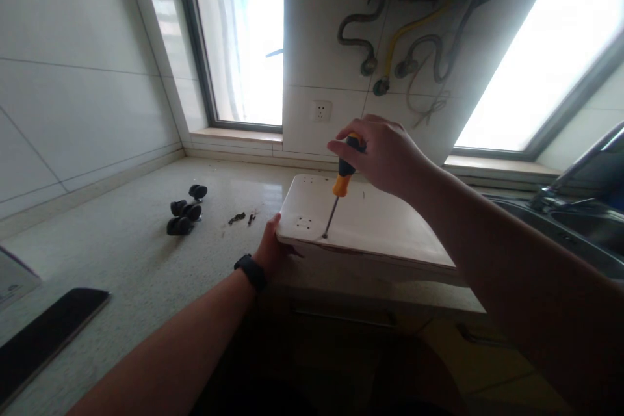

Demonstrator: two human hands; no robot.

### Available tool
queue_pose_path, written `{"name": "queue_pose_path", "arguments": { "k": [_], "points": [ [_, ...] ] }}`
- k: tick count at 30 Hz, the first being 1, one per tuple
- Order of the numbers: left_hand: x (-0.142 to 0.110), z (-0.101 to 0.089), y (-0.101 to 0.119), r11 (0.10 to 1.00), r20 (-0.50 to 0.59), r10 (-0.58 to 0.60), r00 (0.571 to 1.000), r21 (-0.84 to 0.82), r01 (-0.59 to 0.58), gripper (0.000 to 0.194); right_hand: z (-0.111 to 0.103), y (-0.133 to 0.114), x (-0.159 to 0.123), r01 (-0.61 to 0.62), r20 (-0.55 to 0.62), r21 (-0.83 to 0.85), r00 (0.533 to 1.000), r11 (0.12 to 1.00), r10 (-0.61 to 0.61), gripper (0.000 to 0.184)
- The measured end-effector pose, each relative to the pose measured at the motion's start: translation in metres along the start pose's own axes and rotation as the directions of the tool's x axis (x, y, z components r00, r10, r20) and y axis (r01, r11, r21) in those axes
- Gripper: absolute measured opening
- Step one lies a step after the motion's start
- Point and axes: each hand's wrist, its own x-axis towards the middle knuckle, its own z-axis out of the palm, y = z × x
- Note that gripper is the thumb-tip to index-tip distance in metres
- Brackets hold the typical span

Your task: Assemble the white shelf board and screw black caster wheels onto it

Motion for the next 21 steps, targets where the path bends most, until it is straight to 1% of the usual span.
{"name": "queue_pose_path", "arguments": {
  "k": [1,2,3,5,6,7,9,10,11,13,15,16,17,18,19,21],
  "points": [
    [0.0,0.0,0.001,1.0,0.002,-0.008,1.0,-0.018,0.008,0.044,0.0,0.002,0.0,-0.009,0.043,0.037,0.999,0.999,0.007,0.034],
    [0.0,0.001,0.001,0.999,0.009,-0.027,1.0,-0.031,0.027,0.045,0.0,0.004,0.001,-0.02,0.107,0.114,0.994,0.993,0.007,0.038],
    [0.0,0.001,0.001,0.998,0.017,-0.048,0.999,-0.038,0.049,0.046,-0.001,0.007,0.001,-0.033,0.174,0.216,0.985,0.976,-0.005,0.045],
    [0.0,0.002,0.002,0.997,0.021,-0.068,0.997,-0.042,0.069,0.046,-0.005,0.013,0.003,-0.068,0.283,0.405,0.958,0.912,-0.055,0.062],
    [0.0,0.002,0.002,0.997,0.025,-0.07,0.997,-0.044,0.071,0.045,-0.006,0.014,0.003,-0.077,0.308,0.451,0.948,0.889,-0.074,0.065],
    [0.001,0.002,0.002,0.996,0.03,-0.071,0.997,-0.048,0.072,0.045,-0.008,0.015,0.003,-0.071,0.309,0.455,0.948,0.888,-0.083,0.063],
    [0.001,0.002,0.002,0.995,0.042,-0.075,0.996,-0.061,0.077,0.045,-0.011,0.012,0.003,-0.039,0.258,0.363,0.964,0.931,-0.06,0.048],
    [0.001,0.002,0.002,0.994,0.05,-0.082,0.995,-0.067,0.085,0.046,-0.011,0.01,0.003,-0.032,0.217,0.28,0.976,0.959,-0.031,0.04],
    [0.001,0.002,0.001,0.993,0.054,-0.089,0.995,-0.072,0.093,0.046,-0.011,0.007,0.002,-0.031,0.167,0.189,0.986,0.982,-0.001,0.035],
    [0.0,0.002,0.001,0.994,0.036,-0.076,0.996,-0.081,0.079,0.043,-0.009,0.002,0.001,-0.045,0.089,0.018,0.995,0.999,0.043,0.036],
    [0.0,0.001,0.0,0.994,0.007,-0.059,0.998,-0.087,0.059,0.039,-0.008,0.0,0.001,-0.056,0.086,-0.095,0.994,0.994,0.064,0.04],
    [0.001,0.001,0.0,0.994,0.0,-0.059,0.998,-0.09,0.059,0.039,-0.008,0.001,0.001,-0.052,0.108,-0.094,0.992,0.994,0.063,0.04],
    [0.001,0.0,-0.001,0.994,0.0,-0.064,0.998,-0.092,0.063,0.039,-0.008,0.002,0.001,-0.047,0.148,-0.038,0.988,0.998,0.052,0.04],
    [0.002,0.0,-0.001,0.993,0.005,-0.069,0.998,-0.093,0.069,0.04,-0.008,0.004,0.002,-0.047,0.198,0.07,0.98,0.996,0.033,0.041],
    [0.003,-0.001,-0.002,0.993,0.012,-0.074,0.997,-0.092,0.074,0.041,-0.008,0.006,0.002,-0.056,0.252,0.21,0.968,0.976,0.001,0.043],
    [0.004,-0.002,-0.003,0.994,0.024,-0.069,0.997,-0.085,0.071,0.042,-0.009,0.01,0.004,-0.091,0.342,0.469,0.936,0.879,-0.085,0.051]
  ]
}}
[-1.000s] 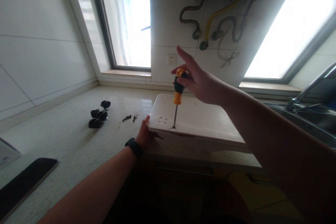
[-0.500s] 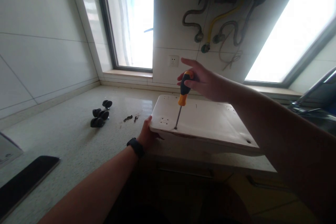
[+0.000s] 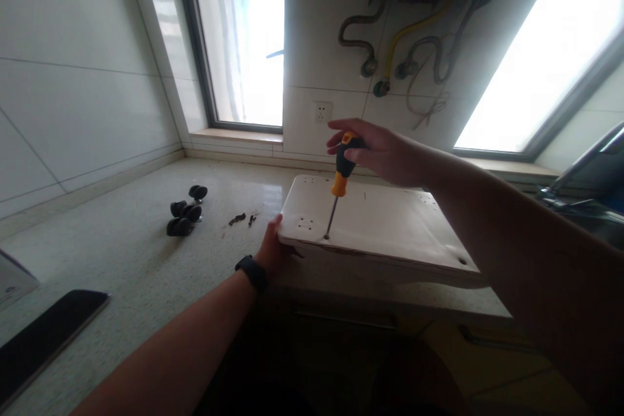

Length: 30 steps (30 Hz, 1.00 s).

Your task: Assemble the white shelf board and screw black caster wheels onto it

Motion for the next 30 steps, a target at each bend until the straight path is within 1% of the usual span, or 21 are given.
{"name": "queue_pose_path", "arguments": {
  "k": [1,2,3,4,6,8,10,11,12,13,15,16,18,19,20,22,25,26,28,29,30],
  "points": [
    [0.0,-0.001,0.0,1.0,0.007,0.0,1.0,0.007,0.0,0.043,-0.001,0.001,0.001,0.01,0.042,0.086,0.999,0.996,-0.013,0.053],
    [0.0,-0.001,0.0,1.0,0.017,-0.006,1.0,0.016,0.006,0.045,-0.001,0.001,0.001,0.01,0.056,0.121,0.998,0.993,-0.017,0.053],
    [0.0,-0.001,0.0,1.0,0.026,-0.014,1.0,0.022,0.013,0.046,-0.001,0.001,0.002,0.008,0.042,0.108,0.999,0.994,-0.012,0.051],
    [0.0,-0.001,0.0,1.0,0.031,-0.018,0.999,0.025,0.017,0.047,0.0,0.0,0.003,-0.002,0.007,0.053,1.0,0.999,0.001,0.049],
    [0.0,-0.001,0.0,1.0,0.02,-0.009,1.0,0.025,0.009,0.044,0.002,-0.001,0.004,-0.05,-0.123,-0.146,0.992,0.988,0.032,0.043],
    [0.0,-0.002,0.0,1.0,0.009,-0.009,1.0,0.022,0.009,0.042,0.005,-0.002,0.005,-0.142,-0.262,-0.371,0.964,0.918,0.043,0.041],
    [0.002,-0.003,0.0,1.0,0.008,-0.013,1.0,0.021,0.013,0.045,0.005,-0.001,0.006,-0.215,-0.317,-0.513,0.947,0.831,0.049,0.044],
    [0.002,-0.003,0.0,1.0,0.013,-0.018,1.0,0.024,0.017,0.048,0.004,0.0,0.006,-0.219,-0.303,-0.54,0.951,0.813,0.055,0.044],
    [0.003,-0.003,0.0,0.999,0.017,-0.02,1.0,0.03,0.019,0.05,0.003,0.002,0.006,-0.2,-0.269,-0.531,0.961,0.824,0.06,0.043],
    [0.003,-0.003,0.0,0.999,0.02,-0.018,1.0,0.038,0.018,0.051,0.002,0.004,0.005,-0.162,-0.22,-0.479,0.974,0.863,0.06,0.043],
    [0.003,-0.003,0.0,0.999,0.023,-0.012,1.0,0.048,0.011,0.05,0.0,0.008,0.003,-0.063,-0.103,-0.267,0.994,0.962,0.037,0.054],
    [0.003,-0.003,0.0,0.999,0.027,-0.013,1.0,0.045,0.012,0.05,0.0,0.009,0.002,-0.023,-0.054,-0.139,0.998,0.99,0.016,0.061],
    [0.002,-0.002,0.001,0.999,0.035,-0.023,0.999,0.031,0.022,0.049,-0.001,0.01,0.0,0.021,0.0,0.042,1.0,0.999,-0.021,0.067],
    [0.002,-0.001,0.001,0.999,0.037,-0.031,0.999,0.019,0.031,0.05,0.0,0.009,0.0,0.027,0.001,0.064,1.0,0.998,-0.027,0.065],
    [0.002,-0.001,0.002,0.999,0.038,-0.041,0.998,0.006,0.041,0.05,0.001,0.007,-0.001,0.022,-0.02,0.038,1.0,0.999,-0.022,0.06],
    [0.001,0.0,0.002,0.998,0.033,-0.054,0.998,-0.017,0.055,0.05,0.004,0.003,-0.001,-0.027,-0.12,-0.126,0.993,0.992,0.012,0.047],
    [0.001,0.001,0.002,0.999,0.026,-0.047,0.999,-0.016,0.047,0.05,0.009,-0.002,-0.001,-0.163,-0.28,-0.419,0.959,0.893,0.044,0.041],
    [0.001,0.001,0.002,0.999,0.026,-0.04,0.999,-0.008,0.04,0.05,0.01,-0.003,-0.002,-0.196,-0.3,-0.483,0.953,0.853,0.05,0.042],
    [0.0,0.0,0.002,0.999,0.031,-0.032,0.999,0.004,0.032,0.05,0.012,-0.003,-0.003,-0.22,-0.287,-0.552,0.956,0.805,0.064,0.046],
    [0.0,0.0,0.002,0.999,0.032,-0.035,0.999,0.007,0.034,0.049,0.012,-0.002,-0.004,-0.214,-0.268,-0.546,0.961,0.81,0.073,0.049],
    [0.001,0.0,0.002,0.999,0.031,-0.041,0.999,0.009,0.04,0.049,0.012,0.0,-0.004,-0.198,-0.244,-0.496,0.966,0.846,0.084,0.05]
  ]
}}
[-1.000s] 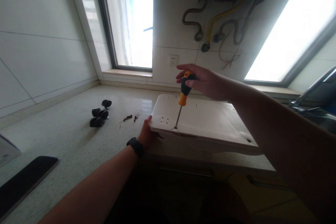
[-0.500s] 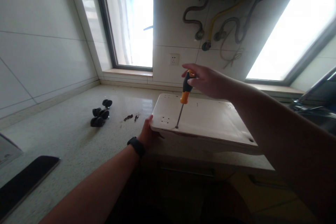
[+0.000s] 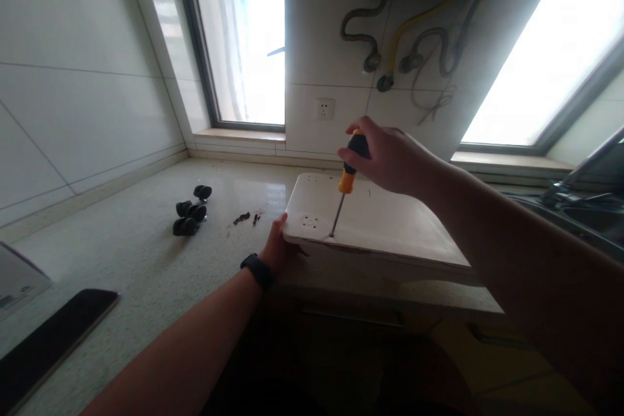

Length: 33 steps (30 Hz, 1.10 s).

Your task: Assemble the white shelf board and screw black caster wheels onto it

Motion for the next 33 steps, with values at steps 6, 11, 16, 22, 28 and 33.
{"name": "queue_pose_path", "arguments": {
  "k": [6,11,16,22,28,33],
  "points": [
    [0.002,-0.002,-0.001,1.0,0.003,-0.005,1.0,0.012,0.005,0.051,0.001,0.005,-0.002,-0.017,0.175,0.689,0.974,0.725,-0.144,0.056],
    [0.0,-0.001,-0.002,1.0,-0.003,0.019,1.0,0.022,-0.019,0.045,-0.005,-0.005,-0.004,0.062,0.003,0.357,0.998,0.932,-0.068,0.037],
    [0.002,-0.004,-0.003,0.999,-0.025,0.045,0.999,0.022,-0.044,0.043,-0.019,-0.009,0.0,0.107,0.068,0.085,0.991,0.991,-0.113,0.035],
    [0.002,-0.001,-0.002,0.999,-0.047,0.032,0.998,0.029,-0.03,0.041,-0.026,-0.006,0.001,0.117,0.22,0.335,0.955,0.935,-0.198,0.048],
    [-0.002,0.002,0.0,1.0,-0.036,0.004,0.999,-0.001,-0.004,0.045,-0.029,-0.008,0.005,0.068,0.145,-0.13,0.988,0.989,-0.049,0.036],
    [-0.004,0.004,0.002,0.999,-0.007,0.022,1.0,0.031,-0.022,0.047,-0.032,-0.004,0.005,0.037,0.21,-0.139,0.978,0.99,-0.007,0.042]
  ]
}}
